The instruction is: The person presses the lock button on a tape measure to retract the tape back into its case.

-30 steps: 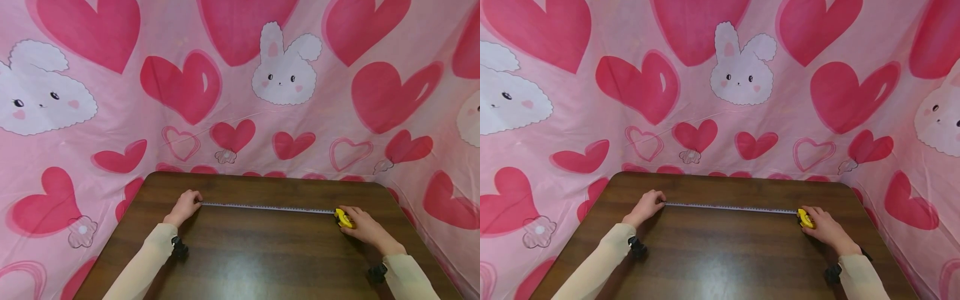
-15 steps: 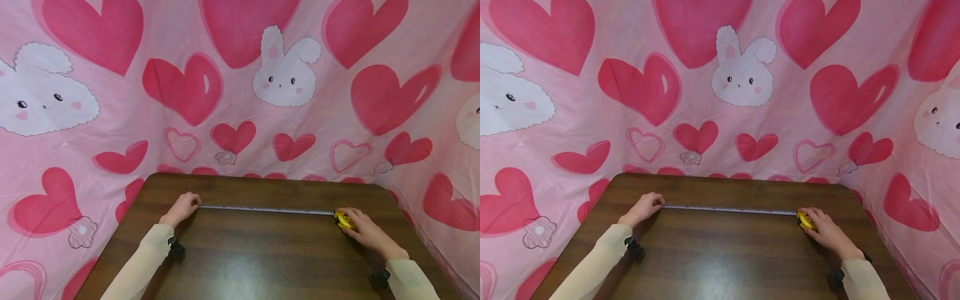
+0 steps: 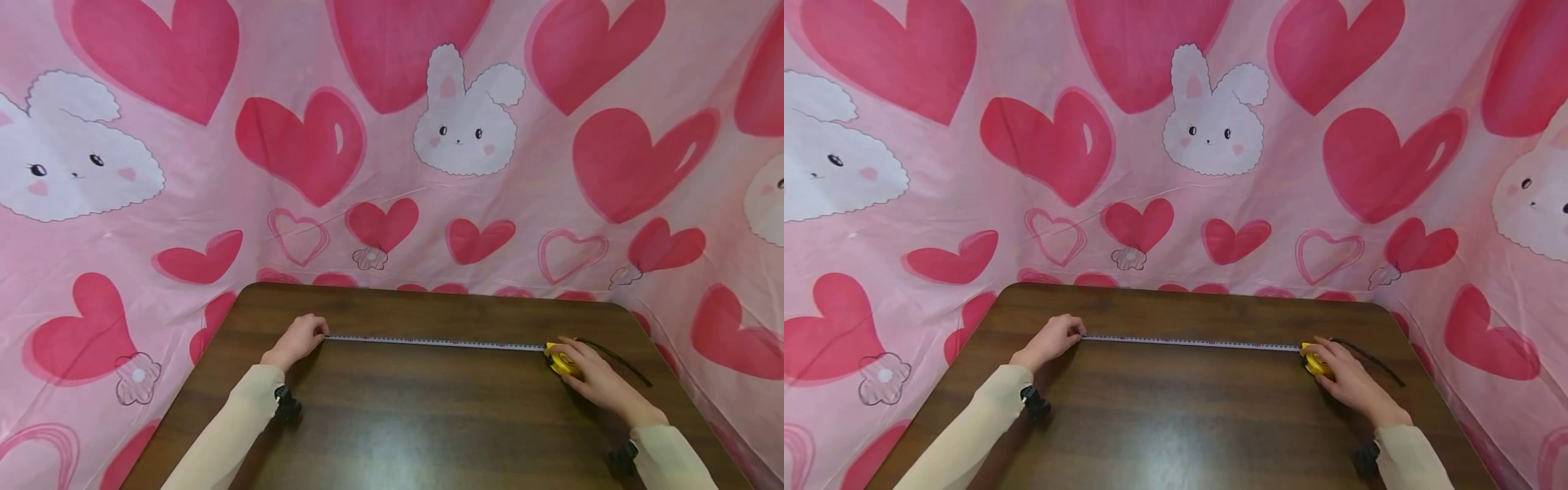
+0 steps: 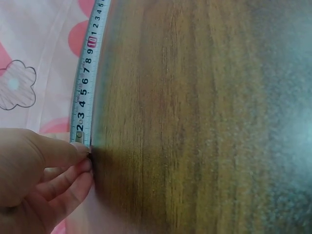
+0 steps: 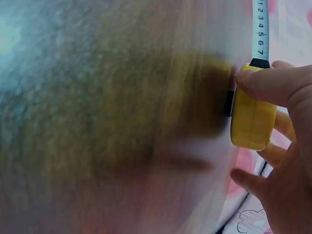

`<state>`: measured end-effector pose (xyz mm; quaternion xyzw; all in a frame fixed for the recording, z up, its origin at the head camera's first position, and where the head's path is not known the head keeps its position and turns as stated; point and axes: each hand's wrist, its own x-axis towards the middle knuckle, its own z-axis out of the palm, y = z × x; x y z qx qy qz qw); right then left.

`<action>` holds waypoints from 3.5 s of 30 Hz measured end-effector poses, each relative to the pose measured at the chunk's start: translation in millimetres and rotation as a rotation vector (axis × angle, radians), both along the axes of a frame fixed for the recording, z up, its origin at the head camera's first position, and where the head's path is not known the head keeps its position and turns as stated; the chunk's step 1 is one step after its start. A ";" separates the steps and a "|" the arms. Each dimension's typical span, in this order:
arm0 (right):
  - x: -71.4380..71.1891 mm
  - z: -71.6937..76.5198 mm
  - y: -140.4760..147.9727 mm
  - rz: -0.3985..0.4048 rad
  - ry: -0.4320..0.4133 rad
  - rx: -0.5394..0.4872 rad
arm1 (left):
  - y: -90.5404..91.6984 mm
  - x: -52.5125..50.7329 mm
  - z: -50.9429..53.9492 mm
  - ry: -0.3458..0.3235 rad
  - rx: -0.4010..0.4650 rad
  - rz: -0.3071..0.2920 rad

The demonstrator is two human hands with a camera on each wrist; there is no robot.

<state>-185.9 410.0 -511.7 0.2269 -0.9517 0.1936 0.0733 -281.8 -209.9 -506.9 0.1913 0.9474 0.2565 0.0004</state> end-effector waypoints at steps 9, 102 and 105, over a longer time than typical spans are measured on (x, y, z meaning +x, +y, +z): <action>-2.4 8.0 -2.8 0.032 -0.020 0.001 | -0.7 -2.5 0.8 0.006 -0.003 -0.002; 27.7 18.2 -9.8 -0.041 -0.103 0.000 | -4.9 12.5 18.2 0.074 0.065 -0.060; 27.2 20.8 -11.3 -0.045 -0.117 0.001 | -2.7 13.6 20.2 0.062 0.067 -0.057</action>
